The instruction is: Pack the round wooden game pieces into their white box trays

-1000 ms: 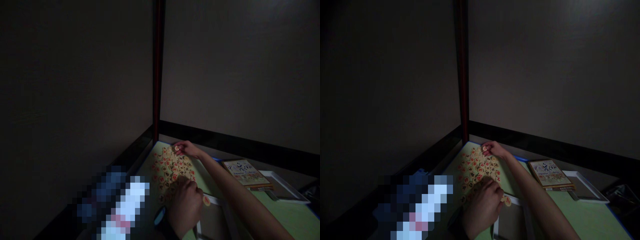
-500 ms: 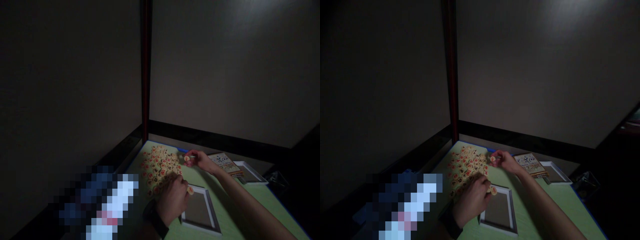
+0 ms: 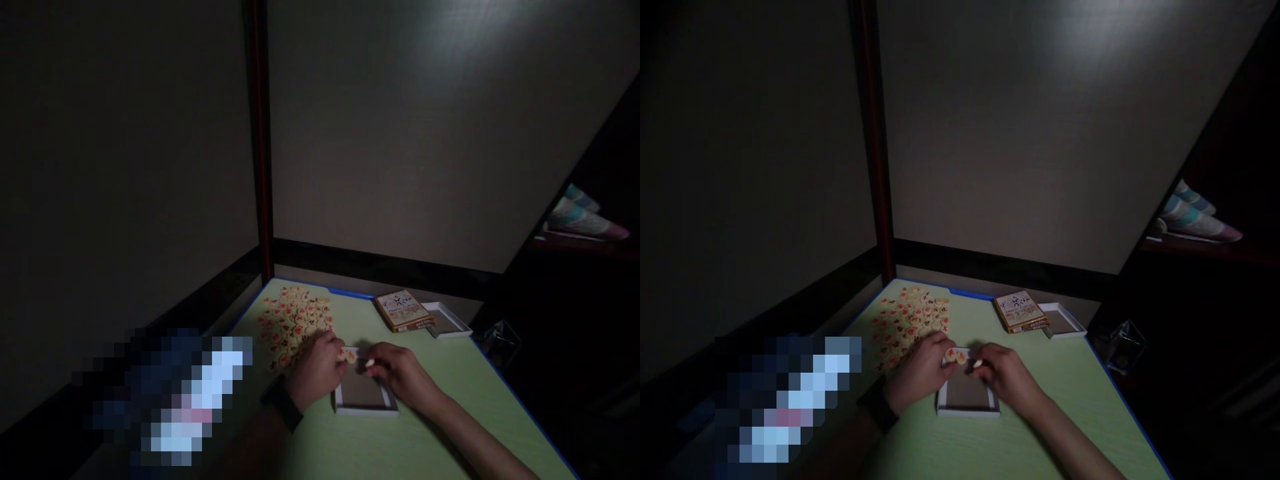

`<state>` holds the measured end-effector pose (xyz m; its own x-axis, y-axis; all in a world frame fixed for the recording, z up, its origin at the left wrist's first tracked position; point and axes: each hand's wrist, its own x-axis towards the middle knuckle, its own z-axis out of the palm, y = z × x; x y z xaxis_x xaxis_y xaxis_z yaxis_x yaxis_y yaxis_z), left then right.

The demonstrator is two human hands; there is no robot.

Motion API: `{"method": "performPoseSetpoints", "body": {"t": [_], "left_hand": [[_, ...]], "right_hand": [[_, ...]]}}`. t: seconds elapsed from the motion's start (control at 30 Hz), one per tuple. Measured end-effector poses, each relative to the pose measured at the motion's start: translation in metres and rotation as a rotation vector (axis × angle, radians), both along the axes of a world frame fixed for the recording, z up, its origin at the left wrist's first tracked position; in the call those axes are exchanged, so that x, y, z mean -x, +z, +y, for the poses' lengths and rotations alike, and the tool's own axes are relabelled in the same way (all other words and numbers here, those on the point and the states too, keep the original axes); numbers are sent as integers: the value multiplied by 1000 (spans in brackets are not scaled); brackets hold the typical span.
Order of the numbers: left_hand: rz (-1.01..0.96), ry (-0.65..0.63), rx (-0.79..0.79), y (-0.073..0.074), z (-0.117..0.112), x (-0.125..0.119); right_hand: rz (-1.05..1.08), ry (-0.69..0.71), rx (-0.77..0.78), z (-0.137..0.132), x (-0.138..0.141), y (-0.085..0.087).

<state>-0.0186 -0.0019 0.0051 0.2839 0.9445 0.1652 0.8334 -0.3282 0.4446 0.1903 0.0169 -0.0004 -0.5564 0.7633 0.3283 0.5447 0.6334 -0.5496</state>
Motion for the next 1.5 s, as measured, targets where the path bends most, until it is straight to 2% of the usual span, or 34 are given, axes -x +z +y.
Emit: {"method": "performPoseSetpoints", "body": {"t": [0.1,0.27,0.4,0.5,0.73,0.97,1.3,1.4,1.5], "left_hand": [[-20,-21,-32,-4,2,1],[-37,-40,-72,-7,4,1],[-37,-44,-74,-5,3,-1],[-46,-48,-85,-6,2,-2],[-42,-61,-110,-11,4,-1],[-15,-56,-86,-9,4,-2],[-35,-49,-57,-4,1,-1],[-66,-12,-105,4,4,6],[-63,115,-143,13,11,21]], "right_hand": [[-49,84,-99,-3,1,-1],[-220,30,-269,-2,5,-7],[-365,-42,-377,0,18,-11],[-424,-69,-343,1,27,-12],[-324,-102,-202,6,29,-15],[-285,-84,-204,9,27,-19],[-174,-25,-200,3,19,-9],[-149,-35,-227,2,12,-7],[-110,-56,-248,2,5,-8]]}}
